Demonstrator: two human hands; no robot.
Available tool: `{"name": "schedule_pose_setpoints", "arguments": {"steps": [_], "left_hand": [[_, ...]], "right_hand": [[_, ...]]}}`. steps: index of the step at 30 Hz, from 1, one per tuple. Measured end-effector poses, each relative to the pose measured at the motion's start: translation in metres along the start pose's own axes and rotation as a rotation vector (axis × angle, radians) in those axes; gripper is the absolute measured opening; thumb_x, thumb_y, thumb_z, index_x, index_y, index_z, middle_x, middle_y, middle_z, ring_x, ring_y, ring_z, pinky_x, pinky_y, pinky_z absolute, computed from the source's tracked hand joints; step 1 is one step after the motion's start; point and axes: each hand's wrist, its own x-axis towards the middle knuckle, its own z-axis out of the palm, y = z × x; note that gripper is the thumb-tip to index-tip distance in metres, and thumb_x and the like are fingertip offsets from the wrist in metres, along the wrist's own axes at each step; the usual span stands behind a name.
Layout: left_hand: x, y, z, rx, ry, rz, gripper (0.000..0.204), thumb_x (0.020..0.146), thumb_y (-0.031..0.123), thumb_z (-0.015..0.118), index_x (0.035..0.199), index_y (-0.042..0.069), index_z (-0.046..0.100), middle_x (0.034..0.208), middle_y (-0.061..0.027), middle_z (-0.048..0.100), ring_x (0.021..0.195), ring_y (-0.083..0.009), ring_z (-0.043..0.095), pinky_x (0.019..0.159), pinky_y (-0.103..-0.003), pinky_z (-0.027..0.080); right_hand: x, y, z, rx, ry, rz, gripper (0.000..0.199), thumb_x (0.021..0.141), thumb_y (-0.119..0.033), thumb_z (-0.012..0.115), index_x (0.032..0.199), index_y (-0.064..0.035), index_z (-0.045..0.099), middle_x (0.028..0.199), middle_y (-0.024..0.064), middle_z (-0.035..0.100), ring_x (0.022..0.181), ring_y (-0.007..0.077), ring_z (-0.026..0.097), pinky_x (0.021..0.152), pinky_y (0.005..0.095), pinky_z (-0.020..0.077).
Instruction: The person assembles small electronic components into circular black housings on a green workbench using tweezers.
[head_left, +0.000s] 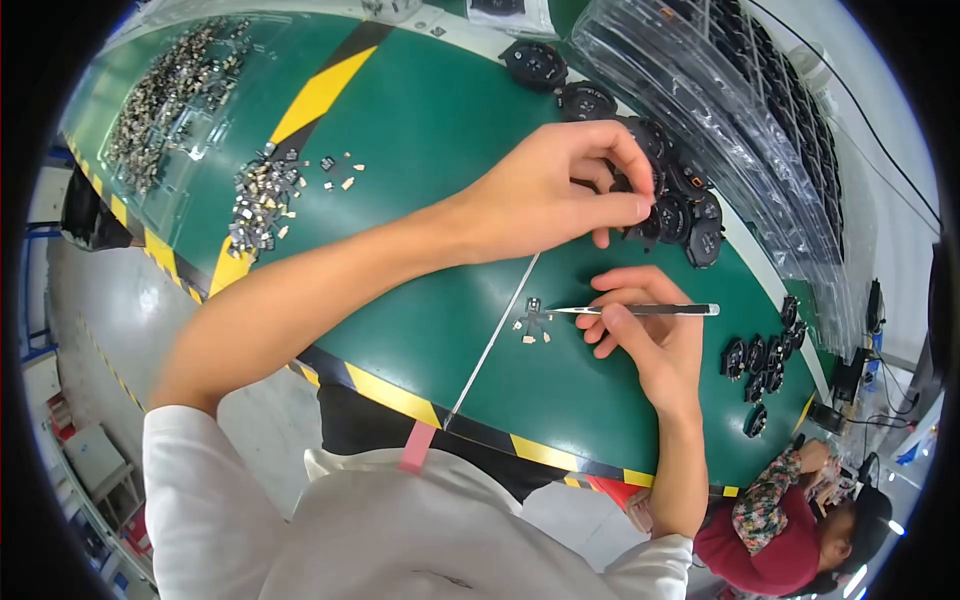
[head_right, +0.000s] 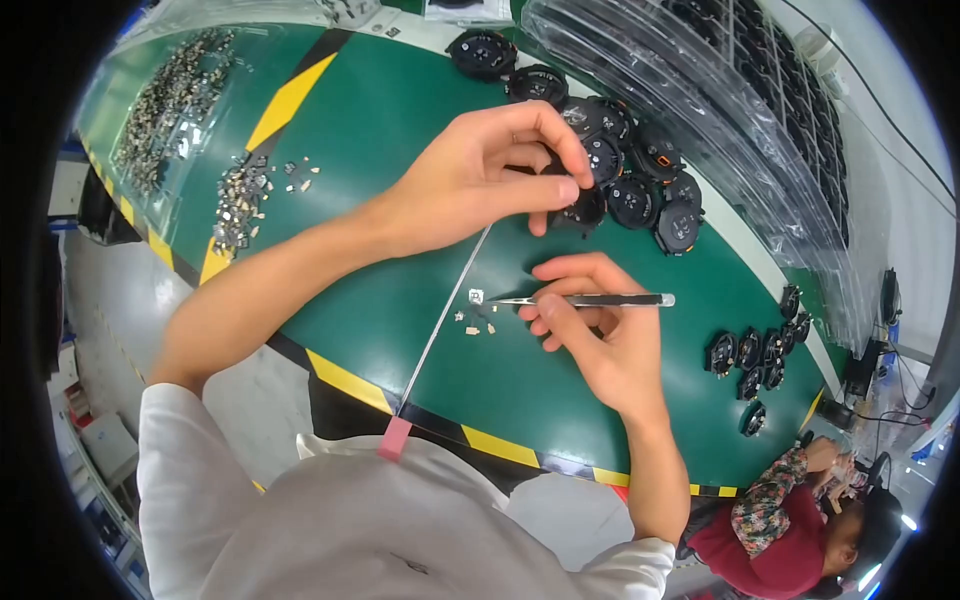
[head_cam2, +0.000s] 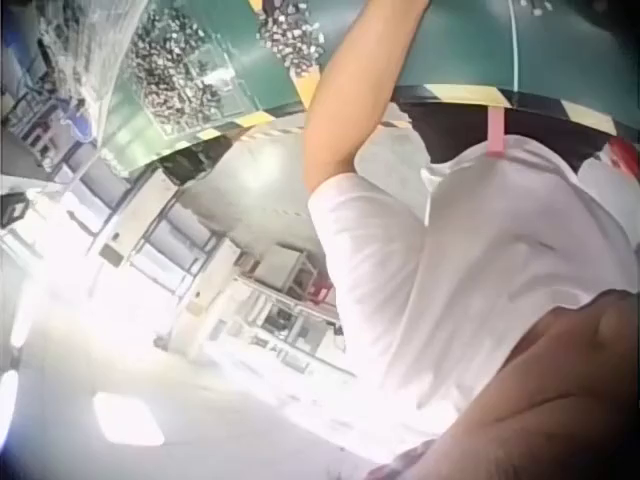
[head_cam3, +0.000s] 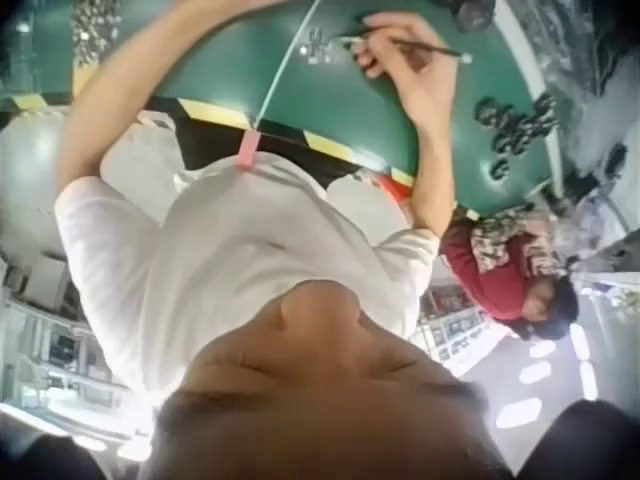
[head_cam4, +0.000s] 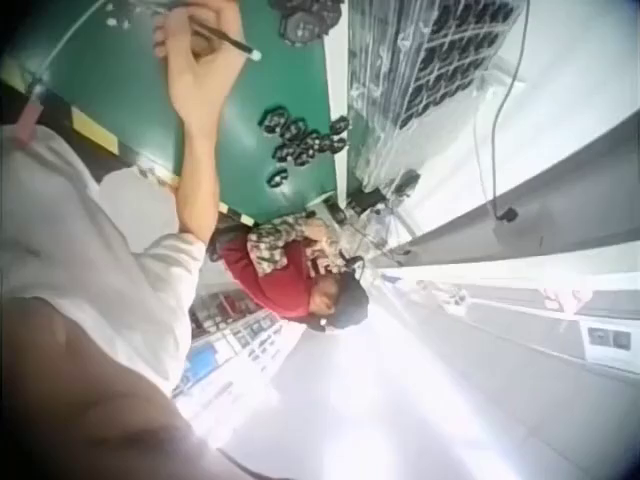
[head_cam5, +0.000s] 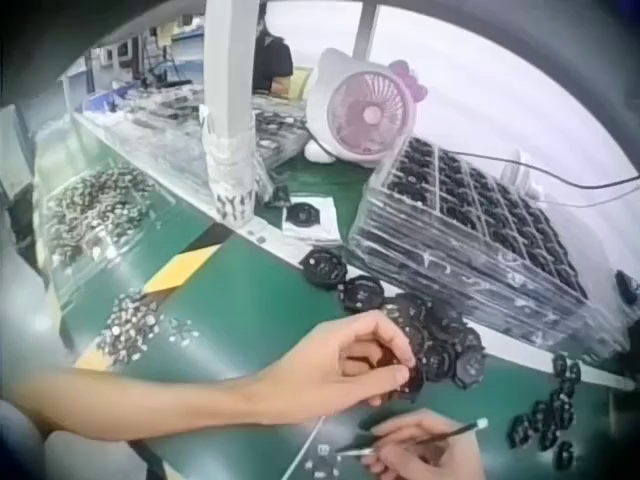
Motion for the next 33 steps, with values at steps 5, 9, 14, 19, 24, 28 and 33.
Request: {"name": "schedule_pose_setpoints", "arguments": {"steps": [5, 9, 14, 19, 24, 28, 33], "left_hand": [[0.003, 0.002, -0.002, 0.067, -0.008, -0.031, 0.013, 0.098, 0.005, 0.067, 0.109, 0.0, 0.063, 0.108, -0.0079, 0.068, 0.089, -0.0101, 0.065, 0.073, -0.026, 0.056], [0.002, -0.002, -0.004, 0.046, 0.005, -0.024, 0.014, 0.096, 0.004, 0.066, 0.109, -0.001, 0.063, 0.107, -0.0077, 0.068, 0.086, -0.0091, 0.064, 0.073, -0.026, 0.056], [0.001, -0.004, -0.002, 0.073, 0.013, 0.005, 0.014, 0.095, 0.004, 0.067, 0.107, -0.001, 0.064, 0.103, -0.0067, 0.068, 0.08, -0.0089, 0.062, 0.072, -0.025, 0.054], [0.001, -0.003, -0.002, 0.084, 0.025, -0.035, 0.013, 0.095, 0.004, 0.067, 0.106, -0.001, 0.064, 0.098, -0.0057, 0.068, 0.077, -0.0087, 0.062, 0.071, -0.024, 0.052], [0.001, -0.002, -0.001, 0.102, 0.024, -0.059, 0.012, 0.095, 0.005, 0.066, 0.105, -0.001, 0.065, 0.09, -0.0042, 0.067, 0.074, -0.0083, 0.06, 0.069, -0.024, 0.05], [0.001, -0.002, -0.001, 0.115, 0.024, -0.063, 0.011, 0.095, 0.006, 0.066, 0.104, 0.0, 0.066, 0.087, -0.0035, 0.067, 0.073, -0.0079, 0.059, 0.068, -0.024, 0.049], [0.001, -0.003, -0.001, 0.115, 0.016, -0.05, 0.011, 0.095, 0.007, 0.066, 0.104, 0.0, 0.066, 0.087, -0.003, 0.067, 0.073, -0.0075, 0.059, 0.068, -0.023, 0.049]], "right_hand": [[0.004, -0.006, 0.005, -0.021, 0.002, 0.003, 0.022, 0.096, -0.001, 0.068, 0.118, 0.0022, 0.066, 0.094, 0.0104, 0.076, 0.083, 0.0143, 0.074, 0.062, 0.0237, 0.0559], [0.006, -0.004, 0.007, -0.033, 0.006, 0.024, 0.023, 0.095, 0.0, 0.068, 0.118, 0.0017, 0.065, 0.095, 0.0104, 0.077, 0.082, 0.0133, 0.073, 0.062, 0.0229, 0.054], [0.005, -0.001, 0.007, -0.059, 0.004, 0.015, 0.024, 0.095, 0.002, 0.068, 0.118, 0.0023, 0.065, 0.095, 0.0113, 0.078, 0.079, 0.0113, 0.071, 0.06, 0.0216, 0.0516], [0.004, -0.001, 0.008, -0.077, 0.005, 0.004, 0.023, 0.095, 0.003, 0.068, 0.118, 0.0029, 0.065, 0.096, 0.0124, 0.079, 0.078, 0.0107, 0.071, 0.06, 0.0212, 0.0508], [0.003, 0.0, 0.002, -0.04, -0.015, -0.023, 0.024, 0.096, 0.002, 0.069, 0.119, 0.0037, 0.065, 0.096, 0.0132, 0.079, 0.081, 0.0132, 0.073, 0.063, 0.0217, 0.0527], [-0.001, 0.0, -0.008, 0.021, -0.03, -0.025, 0.026, 0.096, 0.002, 0.068, 0.122, 0.0046, 0.064, 0.096, 0.0132, 0.078, 0.084, 0.0143, 0.074, 0.063, 0.0223, 0.0535], [0.002, -0.003, -0.006, -0.066, -0.079, 0.01, 0.029, 0.095, 0.003, 0.068, 0.124, 0.0058, 0.063, 0.096, 0.0138, 0.078, 0.084, 0.0144, 0.074, 0.064, 0.0223, 0.0539]]}}
